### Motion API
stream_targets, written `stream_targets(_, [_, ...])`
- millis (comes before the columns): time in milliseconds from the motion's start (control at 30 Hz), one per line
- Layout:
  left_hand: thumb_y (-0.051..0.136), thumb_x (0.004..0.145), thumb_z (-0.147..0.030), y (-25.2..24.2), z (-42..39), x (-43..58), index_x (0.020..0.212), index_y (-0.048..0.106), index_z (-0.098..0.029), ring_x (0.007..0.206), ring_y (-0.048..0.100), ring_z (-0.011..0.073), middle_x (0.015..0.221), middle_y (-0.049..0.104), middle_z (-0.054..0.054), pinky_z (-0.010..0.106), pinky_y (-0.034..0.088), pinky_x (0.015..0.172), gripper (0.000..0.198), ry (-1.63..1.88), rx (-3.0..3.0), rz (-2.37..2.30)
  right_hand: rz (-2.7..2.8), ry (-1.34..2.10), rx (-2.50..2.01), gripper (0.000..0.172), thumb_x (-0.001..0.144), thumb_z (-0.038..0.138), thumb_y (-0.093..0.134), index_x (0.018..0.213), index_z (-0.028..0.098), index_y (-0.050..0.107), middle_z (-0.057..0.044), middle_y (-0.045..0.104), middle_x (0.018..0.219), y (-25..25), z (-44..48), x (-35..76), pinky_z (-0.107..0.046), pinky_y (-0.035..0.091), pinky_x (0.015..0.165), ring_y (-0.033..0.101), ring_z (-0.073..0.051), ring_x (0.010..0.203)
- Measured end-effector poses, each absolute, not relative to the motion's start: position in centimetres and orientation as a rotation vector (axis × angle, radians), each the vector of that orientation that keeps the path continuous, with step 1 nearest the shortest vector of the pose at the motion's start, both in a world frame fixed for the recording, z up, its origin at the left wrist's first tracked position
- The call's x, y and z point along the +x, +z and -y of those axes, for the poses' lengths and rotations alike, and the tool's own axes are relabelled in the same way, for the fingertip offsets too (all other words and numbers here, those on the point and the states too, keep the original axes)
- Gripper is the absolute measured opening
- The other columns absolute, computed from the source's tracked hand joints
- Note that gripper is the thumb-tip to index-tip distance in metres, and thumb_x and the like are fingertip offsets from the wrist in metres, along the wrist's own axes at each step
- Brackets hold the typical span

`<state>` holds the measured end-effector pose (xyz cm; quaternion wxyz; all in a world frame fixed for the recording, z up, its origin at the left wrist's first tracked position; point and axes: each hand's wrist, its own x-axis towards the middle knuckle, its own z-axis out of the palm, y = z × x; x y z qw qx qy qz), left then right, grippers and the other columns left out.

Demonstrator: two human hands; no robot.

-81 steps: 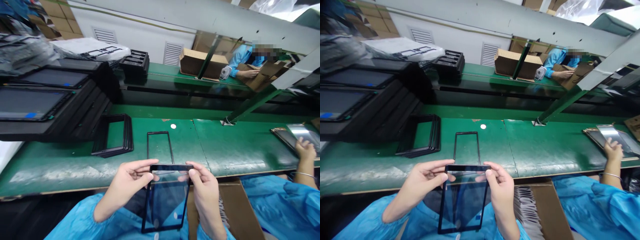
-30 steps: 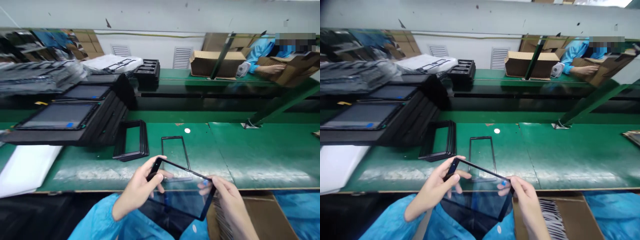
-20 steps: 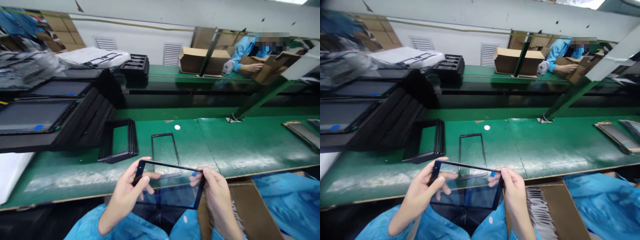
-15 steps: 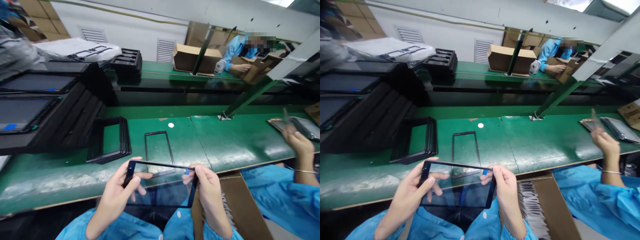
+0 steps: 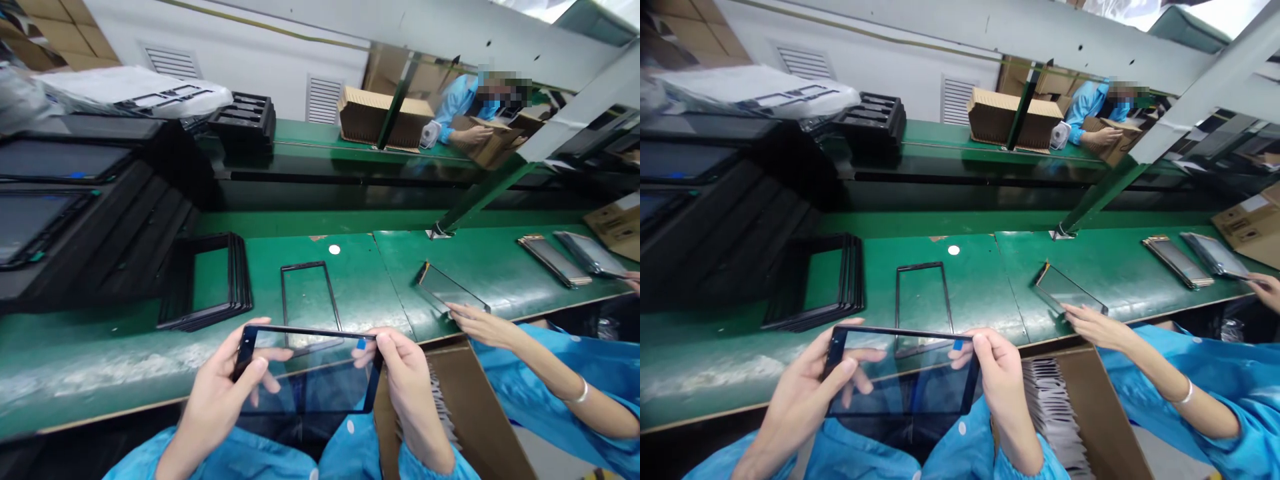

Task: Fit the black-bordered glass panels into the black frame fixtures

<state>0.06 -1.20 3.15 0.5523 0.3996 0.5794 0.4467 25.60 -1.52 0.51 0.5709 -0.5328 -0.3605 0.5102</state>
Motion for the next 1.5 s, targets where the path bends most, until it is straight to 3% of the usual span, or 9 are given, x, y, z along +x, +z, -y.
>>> stream_targets(200, [0.078, 0.088, -0.054, 2.7, 1.3, 0.4, 0.14, 0.053, -0.02, 0.054, 0.069, 0.0168, 0.095, 0.085, 0.011, 0.022, 0.05, 0.043, 0.067, 1.062, 0.914, -1.375, 0.749, 1.157, -1.266, 0.035, 0.095, 0.055, 0.071, 0.092, 0.023, 0.082, -0.001, 0.079, 0.064, -0.2, 1.5, 25.1, -0.026, 0.059, 0.054, 0.075, -0.019, 0.05])
stream_targets(367, [0.08, 0.085, -0.055, 2.4, 1.4, 0.8, 0.14, 0.053, -0.021, 0.051, 0.068, 0.0176, 0.093, 0.085, 0.01, 0.023, 0.05, 0.041, 0.07, 1.081, 0.875, -1.383, 0.797, 1.159, -1.281, 0.039, 0.092, 0.05, 0.076, 0.12, 0.022, 0.075, -0.002, 0.081, 0.068, 0.2, 2.0, 25.3, -0.032, 0.064, 0.07, 0.081, -0.024, 0.065])
stream_targets(767, [0.071, 0.095, -0.048, 2.3, 1.9, 0.4, 0.143, 0.05, -0.023, 0.055, 0.072, 0.0179, 0.102, 0.084, 0.01, 0.027, 0.054, 0.049, 0.058, 1.06, 0.958, -1.343, 0.747, 1.151, -1.375, 0.04, 0.089, 0.053, 0.079, 0.111, 0.02, 0.074, -0.005, 0.082, 0.068, -0.3, 2.7, 25.5, -0.032, 0.064, 0.071, 0.081, -0.024, 0.066])
stream_targets(900, [0.061, 0.102, -0.033, 2.2, 1.4, -0.7, 0.153, 0.047, -0.028, 0.11, 0.078, 0.0268, 0.147, 0.068, 0.014, 0.036, 0.065, 0.087, 0.053, 1.142, 1.323, -1.409, 0.713, 1.164, -1.406, 0.044, 0.088, 0.053, 0.081, 0.114, 0.019, 0.075, -0.006, 0.083, 0.071, -0.8, 3.2, 25.8, -0.032, 0.064, 0.068, 0.08, -0.024, 0.062])
stream_targets(967, [0.063, 0.1, -0.027, 2.9, 0.5, -1.4, 0.152, 0.053, -0.03, 0.143, 0.058, 0.0303, 0.162, 0.055, 0.011, 0.046, 0.052, 0.115, 0.053, 1.14, 1.738, -1.44, 0.731, 1.155, -1.426, 0.045, 0.087, 0.053, 0.081, 0.115, 0.019, 0.075, -0.006, 0.081, 0.066, -0.9, 3.4, 26.0, -0.034, 0.065, 0.072, 0.082, -0.026, 0.068])
stream_targets(1067, [0.067, 0.099, -0.028, 4.4, -1.3, -1.9, 0.136, 0.071, -0.028, 0.144, 0.057, 0.0315, 0.146, 0.07, 0.007, 0.056, 0.03, 0.13, 0.037, 0.906, 2.279, -1.34, 0.766, 1.151, -1.44, 0.044, 0.086, 0.053, 0.082, 0.114, 0.019, 0.076, -0.005, 0.081, 0.065, -0.9, 3.5, 26.1, -0.036, 0.066, 0.076, 0.082, -0.027, 0.071])
stream_targets(1233, [0.058, 0.106, -0.034, 5.9, -3.3, -1.6, 0.104, 0.084, -0.026, 0.087, 0.077, 0.025, 0.092, 0.084, 0.005, 0.05, 0.05, 0.113, 0.028, 0.614, 2.333, -1.141, 0.752, 1.174, -1.454, 0.042, 0.085, 0.052, 0.084, 0.111, 0.02, 0.076, -0.007, 0.084, 0.075, -0.4, 3.5, 25.6, -0.035, 0.065, 0.065, 0.078, -0.024, 0.057])
stream_targets(1400, [0.062, 0.103, -0.032, 5.5, -3.1, -1.8, 0.104, 0.086, -0.026, 0.079, 0.076, 0.0253, 0.086, 0.083, 0.006, 0.037, 0.058, 0.081, 0.025, 0.732, 2.265, -1.112, 0.704, 1.159, -1.474, 0.041, 0.084, 0.052, 0.085, 0.107, 0.019, 0.077, -0.008, 0.084, 0.075, 0.2, 3.4, 25.2, -0.033, 0.064, 0.059, 0.075, -0.022, 0.052])
stream_targets(1500, [0.057, 0.106, -0.03, 5.5, -2.7, -1.9, 0.111, 0.084, -0.024, 0.084, 0.077, 0.0268, 0.094, 0.084, 0.007, 0.035, 0.055, 0.076, 0.028, 0.672, 2.366, -1.131, 0.714, 1.175, -1.461, 0.042, 0.085, 0.052, 0.084, 0.108, 0.018, 0.076, -0.008, 0.084, 0.074, 0.3, 3.2, 25.0, -0.032, 0.062, 0.057, 0.075, -0.022, 0.051])
